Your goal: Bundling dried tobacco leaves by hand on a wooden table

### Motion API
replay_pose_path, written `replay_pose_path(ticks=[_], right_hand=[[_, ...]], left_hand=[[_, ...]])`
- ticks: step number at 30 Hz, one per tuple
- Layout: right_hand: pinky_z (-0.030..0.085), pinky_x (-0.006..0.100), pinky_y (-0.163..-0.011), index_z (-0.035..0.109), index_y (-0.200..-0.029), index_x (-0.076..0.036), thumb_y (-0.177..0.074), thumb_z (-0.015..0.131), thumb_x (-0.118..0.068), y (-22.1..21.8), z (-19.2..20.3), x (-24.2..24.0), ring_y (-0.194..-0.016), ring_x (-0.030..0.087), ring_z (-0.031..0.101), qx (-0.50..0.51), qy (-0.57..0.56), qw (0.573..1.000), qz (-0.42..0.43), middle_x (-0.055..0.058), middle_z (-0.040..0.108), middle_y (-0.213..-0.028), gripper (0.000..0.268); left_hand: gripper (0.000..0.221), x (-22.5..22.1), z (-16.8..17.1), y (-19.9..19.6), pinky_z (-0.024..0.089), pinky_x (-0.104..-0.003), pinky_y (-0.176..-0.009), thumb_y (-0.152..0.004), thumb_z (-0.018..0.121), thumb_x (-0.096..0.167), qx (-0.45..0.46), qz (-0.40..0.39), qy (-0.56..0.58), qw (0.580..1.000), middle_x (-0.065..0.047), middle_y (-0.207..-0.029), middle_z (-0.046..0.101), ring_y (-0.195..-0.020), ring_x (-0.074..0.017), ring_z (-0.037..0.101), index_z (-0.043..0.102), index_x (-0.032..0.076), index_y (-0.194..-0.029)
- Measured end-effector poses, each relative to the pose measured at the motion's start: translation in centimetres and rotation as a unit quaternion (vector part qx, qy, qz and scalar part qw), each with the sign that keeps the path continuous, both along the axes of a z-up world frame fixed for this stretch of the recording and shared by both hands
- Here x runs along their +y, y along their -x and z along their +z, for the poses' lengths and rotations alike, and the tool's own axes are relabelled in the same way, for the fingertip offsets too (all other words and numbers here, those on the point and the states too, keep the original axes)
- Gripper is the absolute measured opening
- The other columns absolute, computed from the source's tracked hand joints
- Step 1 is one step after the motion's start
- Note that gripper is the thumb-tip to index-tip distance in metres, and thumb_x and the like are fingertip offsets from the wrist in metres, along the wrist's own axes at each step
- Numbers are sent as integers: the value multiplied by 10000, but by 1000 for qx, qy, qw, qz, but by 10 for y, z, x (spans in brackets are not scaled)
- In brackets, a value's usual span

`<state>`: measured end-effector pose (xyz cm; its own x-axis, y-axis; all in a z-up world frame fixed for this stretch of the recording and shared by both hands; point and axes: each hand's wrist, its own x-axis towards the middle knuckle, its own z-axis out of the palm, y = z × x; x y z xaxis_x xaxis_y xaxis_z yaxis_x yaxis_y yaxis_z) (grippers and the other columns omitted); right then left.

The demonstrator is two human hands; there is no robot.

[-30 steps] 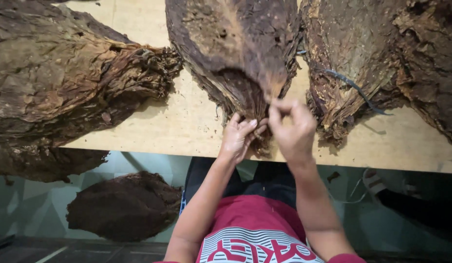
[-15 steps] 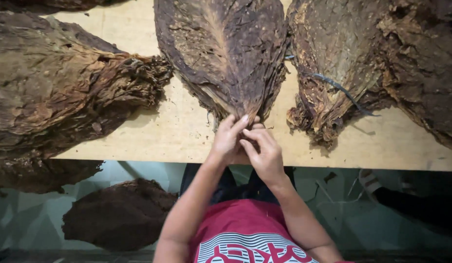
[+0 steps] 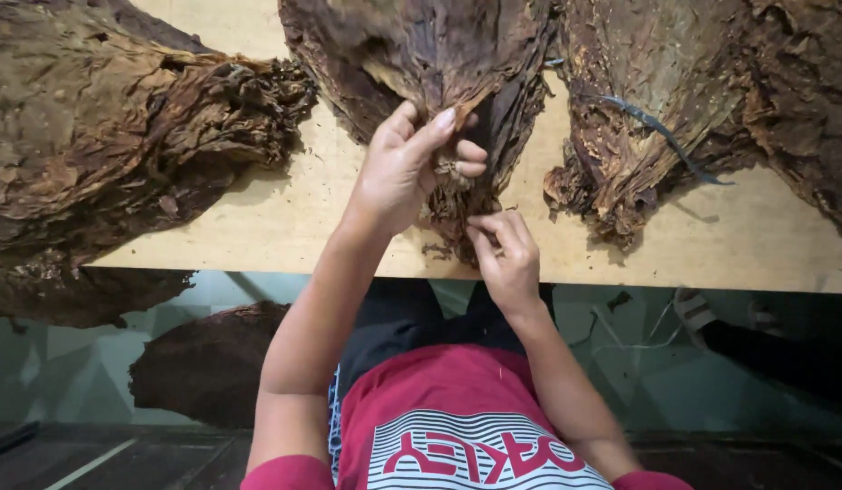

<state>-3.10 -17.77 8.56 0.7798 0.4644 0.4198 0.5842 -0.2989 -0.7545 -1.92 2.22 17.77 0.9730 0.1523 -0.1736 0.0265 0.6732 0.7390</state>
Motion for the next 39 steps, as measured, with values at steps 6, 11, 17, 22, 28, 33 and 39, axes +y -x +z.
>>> replay_pose_path(ticks=[6,11,17,22,28,33,39], right_hand=[[511,411,-818,715,-1049,-63,-880,889,-322,-22,-3,28,-953,301,625,-68,101,992,-35,86,599,-991,355],[504,484,-801,653,-1134,-139,-925,817,-360,-26,-22,45,-1000,349,601,-92,193,974,-68,106,577,-1060,346],[516,595,-846,467,-1352,-116,-995,734,-515,-43,-32,64,-1101,495,599,-75,211,970,-95,279,559,-1238,598],[554,514,-641,563,-1222,-49,-991,724,-397,-54,-22,88,-905,415,612,-132,267,945,-138,202,582,-1073,447],[578,503,-739,512,-1180,-94,-879,884,-338,-55,6,82,-940,355,737,113,153,967,-171,114,724,-1056,537],[651,388,-761,639,-993,-147,-816,916,-155,-72,-15,72,-956,296,733,76,56,985,-142,11,540,-1080,329],[602,527,-872,680,-1192,-34,-819,926,-109,-80,-30,49,-1078,452,676,99,-6,992,-81,209,618,-1084,453]], left_hand=[[168,22,20,-3,627,-313,-680,-1031,657,185,-42,10,-25,999,-196,-882,746,-758,-256,760,553,84,-1116],[175,21,12,2,701,-308,-716,-1074,606,102,-69,-8,-38,997,-164,-1002,712,-797,-236,785,552,-5,-1202],[269,19,2,0,637,-276,-606,-1007,669,198,12,-29,-53,998,-200,-984,753,-781,-235,798,547,4,-1146],[231,32,17,-6,659,-275,-665,-1003,698,149,-16,8,-51,999,-123,-1008,737,-793,-191,763,614,17,-1173],[205,34,15,-5,598,-280,-792,-975,731,220,-37,36,-148,988,-51,-1019,750,-895,-143,709,676,75,-1110],[232,14,11,-4,641,-275,-732,-941,826,179,-59,91,-108,988,-43,-950,739,-864,-115,735,737,42,-1105],[425,9,-26,-9,612,-421,-861,-908,872,289,-27,68,-239,968,-162,-1102,737,-1018,-222,692,719,18,-1197]])
